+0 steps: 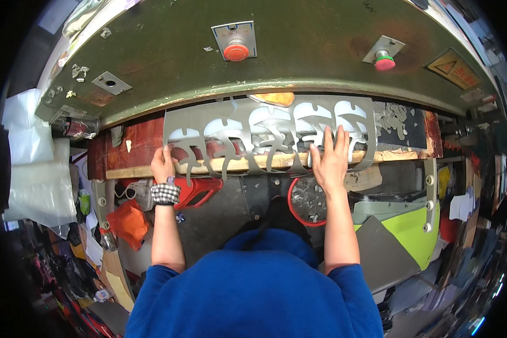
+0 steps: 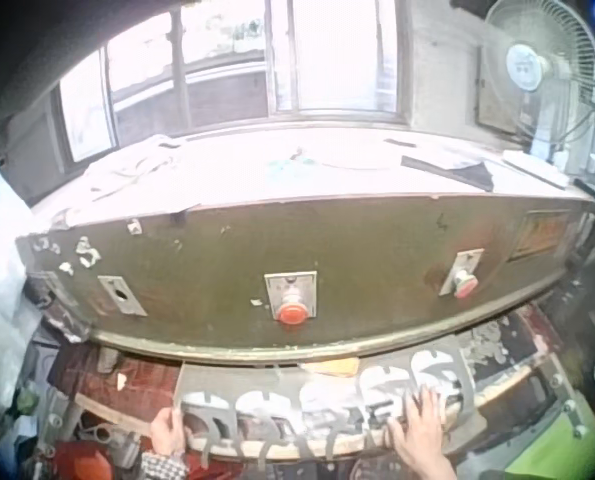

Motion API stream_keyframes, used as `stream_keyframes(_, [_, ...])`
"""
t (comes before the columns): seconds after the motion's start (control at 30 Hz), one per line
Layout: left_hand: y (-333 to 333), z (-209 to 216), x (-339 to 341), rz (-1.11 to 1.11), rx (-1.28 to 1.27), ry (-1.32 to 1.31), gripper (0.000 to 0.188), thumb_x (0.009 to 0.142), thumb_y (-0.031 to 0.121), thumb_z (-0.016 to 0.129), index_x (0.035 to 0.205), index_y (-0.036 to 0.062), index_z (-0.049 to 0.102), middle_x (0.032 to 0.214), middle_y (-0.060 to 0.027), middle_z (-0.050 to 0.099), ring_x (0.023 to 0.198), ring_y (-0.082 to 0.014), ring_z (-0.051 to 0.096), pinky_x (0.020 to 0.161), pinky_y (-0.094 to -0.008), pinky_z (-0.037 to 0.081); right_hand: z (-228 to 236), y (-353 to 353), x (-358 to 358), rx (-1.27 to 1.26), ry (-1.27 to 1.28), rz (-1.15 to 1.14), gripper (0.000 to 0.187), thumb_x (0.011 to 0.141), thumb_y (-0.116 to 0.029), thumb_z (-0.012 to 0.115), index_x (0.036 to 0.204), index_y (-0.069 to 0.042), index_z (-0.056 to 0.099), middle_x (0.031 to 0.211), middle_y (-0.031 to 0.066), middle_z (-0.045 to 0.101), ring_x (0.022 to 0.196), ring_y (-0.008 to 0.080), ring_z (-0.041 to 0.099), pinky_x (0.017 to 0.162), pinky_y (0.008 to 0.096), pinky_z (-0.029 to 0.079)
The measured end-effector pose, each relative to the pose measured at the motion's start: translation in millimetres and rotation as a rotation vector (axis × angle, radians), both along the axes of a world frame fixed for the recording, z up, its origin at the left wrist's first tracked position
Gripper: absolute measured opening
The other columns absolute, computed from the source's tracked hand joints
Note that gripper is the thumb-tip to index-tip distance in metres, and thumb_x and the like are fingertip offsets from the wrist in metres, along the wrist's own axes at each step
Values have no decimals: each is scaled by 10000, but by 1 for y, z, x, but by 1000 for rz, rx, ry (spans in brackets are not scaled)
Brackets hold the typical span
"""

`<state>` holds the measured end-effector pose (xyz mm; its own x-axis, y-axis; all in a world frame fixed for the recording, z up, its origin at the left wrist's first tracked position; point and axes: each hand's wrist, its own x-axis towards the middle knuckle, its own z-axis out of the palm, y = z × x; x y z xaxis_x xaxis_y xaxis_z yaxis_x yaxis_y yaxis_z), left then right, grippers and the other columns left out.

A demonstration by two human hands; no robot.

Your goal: The person operates a press machine to cut shapes from a sheet of material. They place the sheet under the press, activate it, remove cut pieces, and repeat the process with new sheets.

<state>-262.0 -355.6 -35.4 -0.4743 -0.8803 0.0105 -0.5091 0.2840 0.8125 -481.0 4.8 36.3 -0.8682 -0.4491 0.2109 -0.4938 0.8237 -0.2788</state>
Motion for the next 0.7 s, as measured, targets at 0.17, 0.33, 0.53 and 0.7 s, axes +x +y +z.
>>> stream_keyframes(0.17, [33, 11, 44, 4, 57, -8, 267, 970, 251, 503, 959, 23, 641, 582, -84, 597, 529, -160, 597, 541, -311, 464, 33, 5, 17, -177, 337, -5, 409, 737, -143, 736, 1095, 15, 616, 1116, 149, 607, 1025, 336, 522, 865, 413, 443])
stream_keyframes(0.33, [46, 52, 57, 246, -11, 22, 268, 940, 182, 531, 1148, 18, 571, 923, -121, 629, 825, -209, 602, 747, -342, 480, 43, -46, 20, -131, 138, 215, 858, 575, -292, 864, 1307, -42, 492, 1190, 207, 563, 1048, 357, 515, 908, 424, 441])
stream_keyframes(0.53, [86, 64, -43, -270, -464, 3, 388, 877, 105, 540, 1259, 38, 523, 1264, -179, 531, 1200, -332, 488, 1024, -459, 361, 29, -69, 56, -80, 18, 287, 1005, 465, -341, 898, 1340, -88, 474, 1202, 241, 516, 995, 375, 502, 881, 444, 452])
stream_keyframes(0.7, [116, 49, -64, -323, -496, -272, 379, 895, 168, 541, 1273, 147, 556, 1369, -138, 466, 1312, -281, 406, 1098, -540, 231, 30, -41, 79, -347, -139, 282, 974, 443, -243, 918, 1309, -73, 506, 1194, 248, 515, 1002, 351, 507, 870, 433, 450])
